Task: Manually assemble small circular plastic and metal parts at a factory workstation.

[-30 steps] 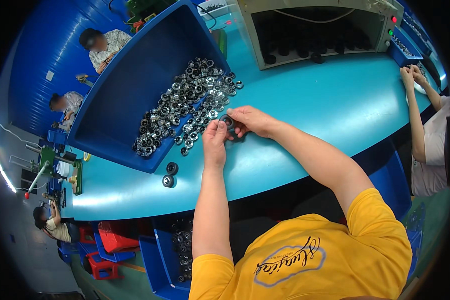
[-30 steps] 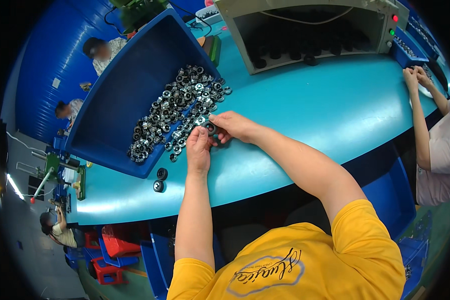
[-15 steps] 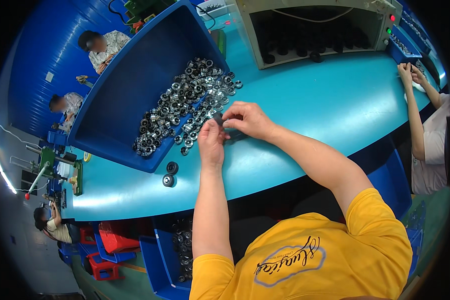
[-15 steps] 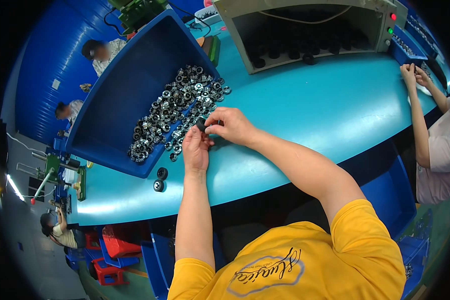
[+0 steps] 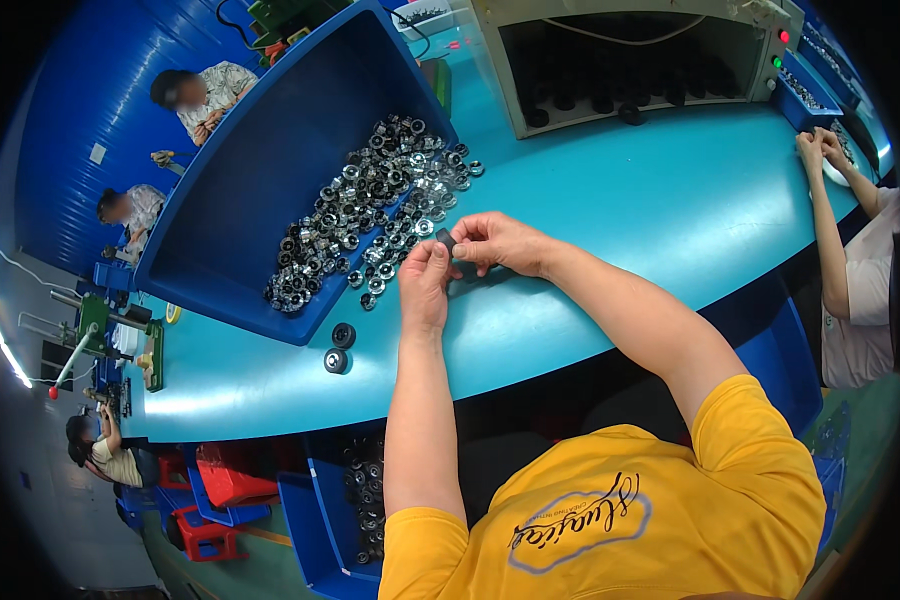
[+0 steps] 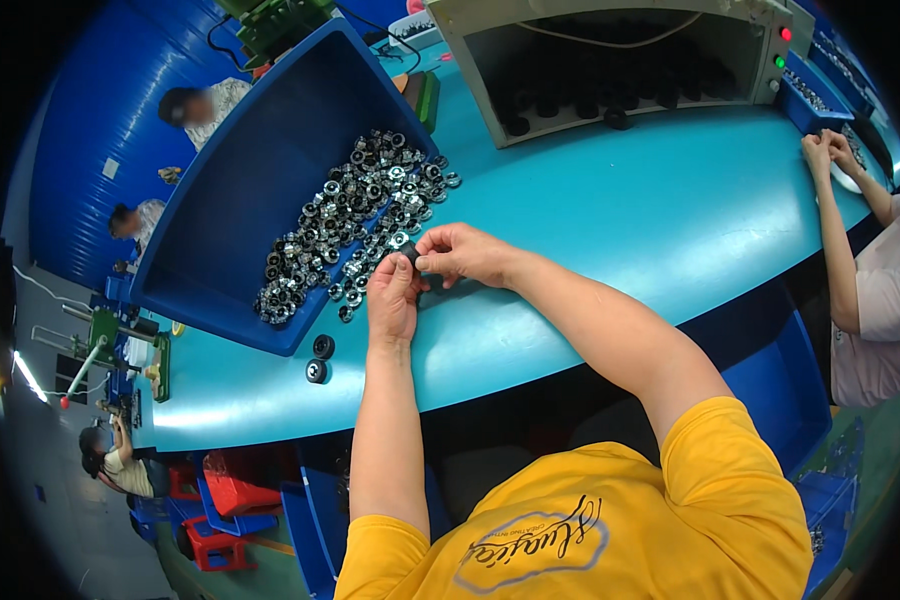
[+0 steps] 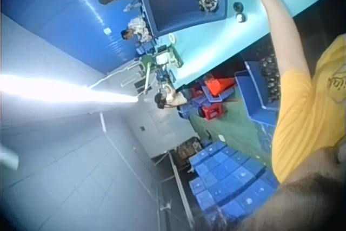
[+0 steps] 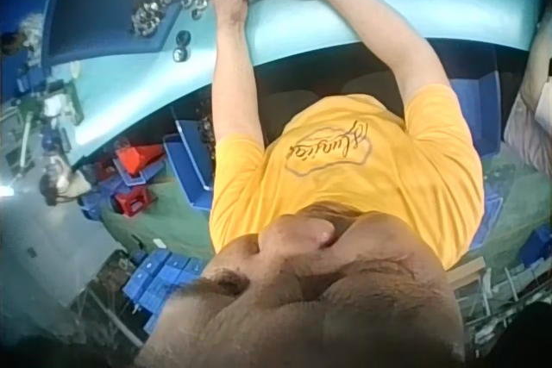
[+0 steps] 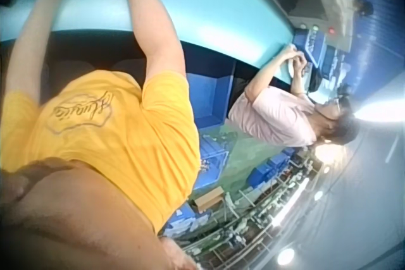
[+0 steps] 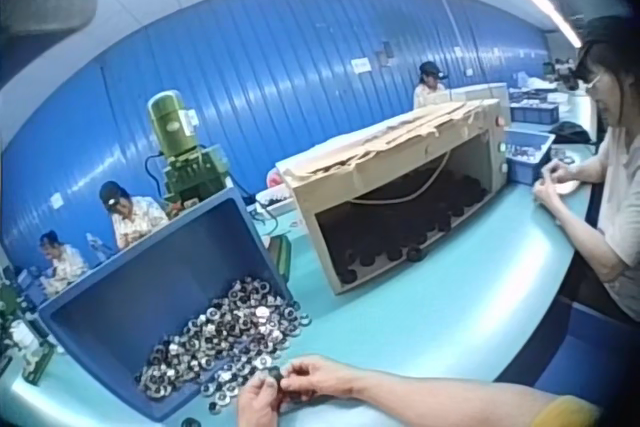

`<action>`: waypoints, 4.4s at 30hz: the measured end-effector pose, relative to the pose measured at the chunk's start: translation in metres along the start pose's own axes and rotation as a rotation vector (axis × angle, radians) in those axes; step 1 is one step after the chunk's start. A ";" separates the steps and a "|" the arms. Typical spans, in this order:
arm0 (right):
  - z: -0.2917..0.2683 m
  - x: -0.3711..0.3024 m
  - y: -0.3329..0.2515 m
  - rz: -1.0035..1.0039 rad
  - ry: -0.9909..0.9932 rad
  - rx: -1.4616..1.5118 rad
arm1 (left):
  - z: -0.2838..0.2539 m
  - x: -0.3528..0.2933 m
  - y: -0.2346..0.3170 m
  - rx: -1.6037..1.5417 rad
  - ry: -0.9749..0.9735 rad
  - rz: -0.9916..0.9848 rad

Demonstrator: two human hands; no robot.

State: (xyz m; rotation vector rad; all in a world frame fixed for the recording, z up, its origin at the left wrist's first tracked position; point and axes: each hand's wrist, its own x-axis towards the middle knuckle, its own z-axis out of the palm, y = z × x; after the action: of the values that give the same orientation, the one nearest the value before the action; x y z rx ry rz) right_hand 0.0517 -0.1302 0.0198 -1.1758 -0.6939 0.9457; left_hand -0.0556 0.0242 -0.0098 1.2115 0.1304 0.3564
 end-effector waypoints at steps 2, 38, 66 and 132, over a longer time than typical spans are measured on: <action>-0.004 0.001 0.000 0.006 -0.018 0.002 | 0.002 -0.001 0.001 0.014 0.003 0.001; -0.088 0.072 0.002 -0.186 0.669 -1.216 | 0.007 0.007 -0.002 0.100 0.103 -0.005; 0.024 -0.007 -0.013 -0.442 0.394 -0.687 | 0.015 0.003 0.009 0.058 0.127 -0.016; 0.004 -0.002 0.005 -0.075 0.312 -0.114 | 0.034 -0.012 0.004 0.602 0.042 0.178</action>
State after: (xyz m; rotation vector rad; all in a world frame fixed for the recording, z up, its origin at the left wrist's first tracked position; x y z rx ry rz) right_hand 0.0458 -0.1297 0.0159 -1.3533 -0.5407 0.6466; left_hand -0.0578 -0.0087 0.0049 1.8181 0.1735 0.5195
